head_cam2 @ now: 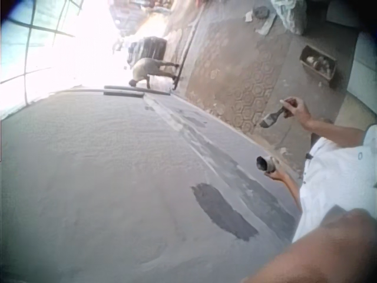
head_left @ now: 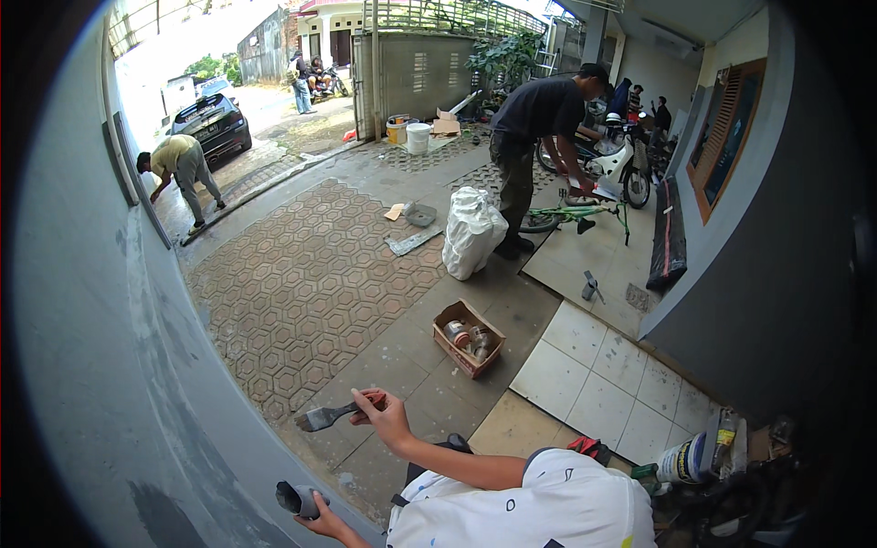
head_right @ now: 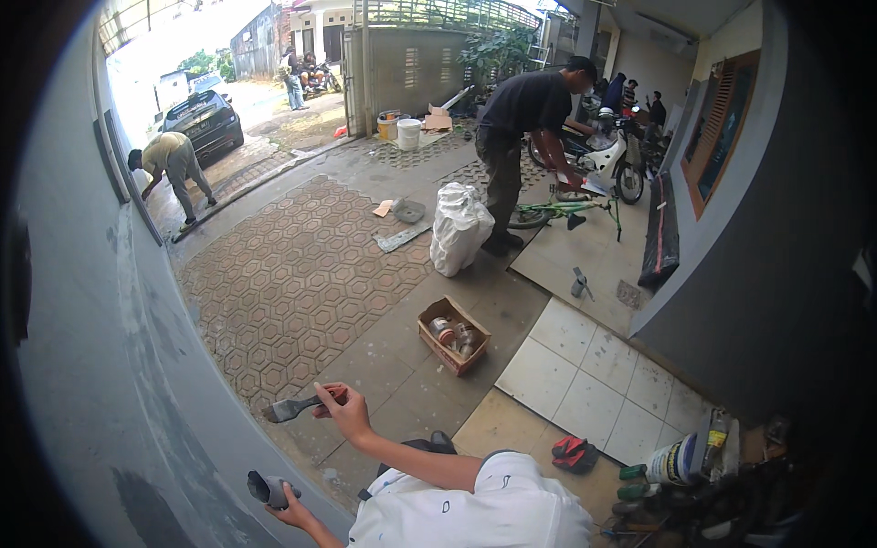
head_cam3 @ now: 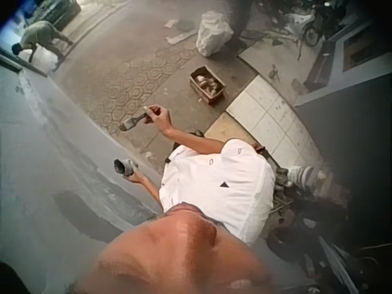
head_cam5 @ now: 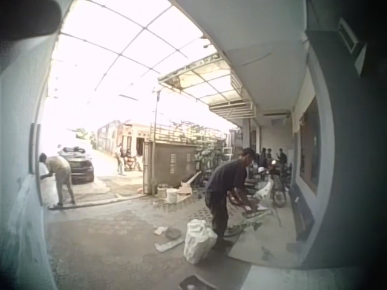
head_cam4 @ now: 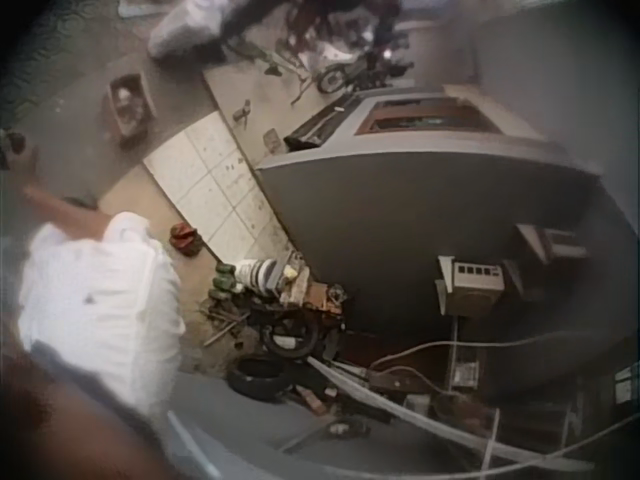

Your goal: The person paints a wall with grey paint using a paint brush dipped into a small paint container.

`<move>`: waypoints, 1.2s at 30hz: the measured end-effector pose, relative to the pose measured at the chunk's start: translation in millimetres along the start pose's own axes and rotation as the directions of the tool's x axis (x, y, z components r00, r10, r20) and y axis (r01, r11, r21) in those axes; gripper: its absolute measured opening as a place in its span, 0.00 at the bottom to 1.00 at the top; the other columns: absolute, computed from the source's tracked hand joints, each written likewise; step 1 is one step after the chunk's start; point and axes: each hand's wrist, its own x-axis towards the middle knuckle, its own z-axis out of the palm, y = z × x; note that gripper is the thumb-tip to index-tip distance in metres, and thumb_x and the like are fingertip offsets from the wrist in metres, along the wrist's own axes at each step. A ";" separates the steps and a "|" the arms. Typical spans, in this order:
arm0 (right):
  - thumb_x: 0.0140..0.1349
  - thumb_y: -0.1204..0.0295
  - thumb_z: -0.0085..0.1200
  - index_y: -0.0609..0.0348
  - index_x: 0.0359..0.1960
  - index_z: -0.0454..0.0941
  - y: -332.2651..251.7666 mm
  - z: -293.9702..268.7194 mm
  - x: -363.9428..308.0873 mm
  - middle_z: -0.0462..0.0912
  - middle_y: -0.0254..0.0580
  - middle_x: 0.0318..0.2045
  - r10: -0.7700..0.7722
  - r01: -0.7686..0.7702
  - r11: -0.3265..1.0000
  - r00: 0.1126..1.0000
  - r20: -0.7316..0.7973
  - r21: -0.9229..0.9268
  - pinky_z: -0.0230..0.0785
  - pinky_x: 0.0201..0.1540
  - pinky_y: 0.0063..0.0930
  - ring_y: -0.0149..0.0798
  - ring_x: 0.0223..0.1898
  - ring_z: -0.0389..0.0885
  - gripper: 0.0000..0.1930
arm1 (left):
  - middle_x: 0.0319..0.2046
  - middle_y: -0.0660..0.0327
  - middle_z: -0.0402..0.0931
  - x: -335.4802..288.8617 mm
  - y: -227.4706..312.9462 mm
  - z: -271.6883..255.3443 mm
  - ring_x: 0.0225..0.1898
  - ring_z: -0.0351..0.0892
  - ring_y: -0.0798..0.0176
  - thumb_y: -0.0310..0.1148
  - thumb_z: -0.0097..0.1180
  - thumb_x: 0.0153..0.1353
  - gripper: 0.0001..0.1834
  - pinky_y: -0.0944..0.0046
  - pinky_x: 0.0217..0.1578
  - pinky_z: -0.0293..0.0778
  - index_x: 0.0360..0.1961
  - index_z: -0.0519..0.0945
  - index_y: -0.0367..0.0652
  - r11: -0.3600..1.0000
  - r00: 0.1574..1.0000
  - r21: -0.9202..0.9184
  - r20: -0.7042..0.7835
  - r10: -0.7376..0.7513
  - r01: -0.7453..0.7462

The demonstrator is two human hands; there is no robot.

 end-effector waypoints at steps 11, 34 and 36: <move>0.57 0.67 0.55 0.67 0.34 0.72 0.2 -11.9 -11.4 0.76 0.38 0.25 -0.003 0.002 1.000 0.998 -0.063 -0.026 0.77 0.28 0.23 0.31 0.23 0.79 0.13 | 0.48 0.42 0.68 6.4 -2.8 24.3 0.41 0.75 0.53 0.38 0.67 0.44 0.48 0.62 0.37 0.75 0.58 0.53 0.23 0.992 0.989 -0.013 0.083 0.124 -0.123; 0.56 0.67 0.56 0.66 0.35 0.72 -39.1 -60.6 39.3 0.76 0.37 0.26 -0.019 0.024 0.999 0.984 -0.176 0.027 0.76 0.28 0.21 0.31 0.23 0.80 0.13 | 0.53 0.37 0.61 -41.0 33.4 101.4 0.53 0.67 0.48 0.35 0.69 0.41 0.48 0.58 0.52 0.64 0.57 0.54 0.21 0.990 0.960 0.062 0.258 0.105 -0.125; 0.56 0.67 0.56 0.66 0.35 0.72 -43.8 -65.6 44.6 0.76 0.38 0.26 -0.004 0.008 1.000 0.983 -0.183 0.024 0.76 0.28 0.21 0.32 0.23 0.80 0.13 | 0.53 0.37 0.61 -43.2 29.1 109.7 0.53 0.66 0.48 0.35 0.69 0.41 0.48 0.58 0.53 0.64 0.57 0.54 0.21 0.985 0.962 0.086 0.246 0.122 -0.147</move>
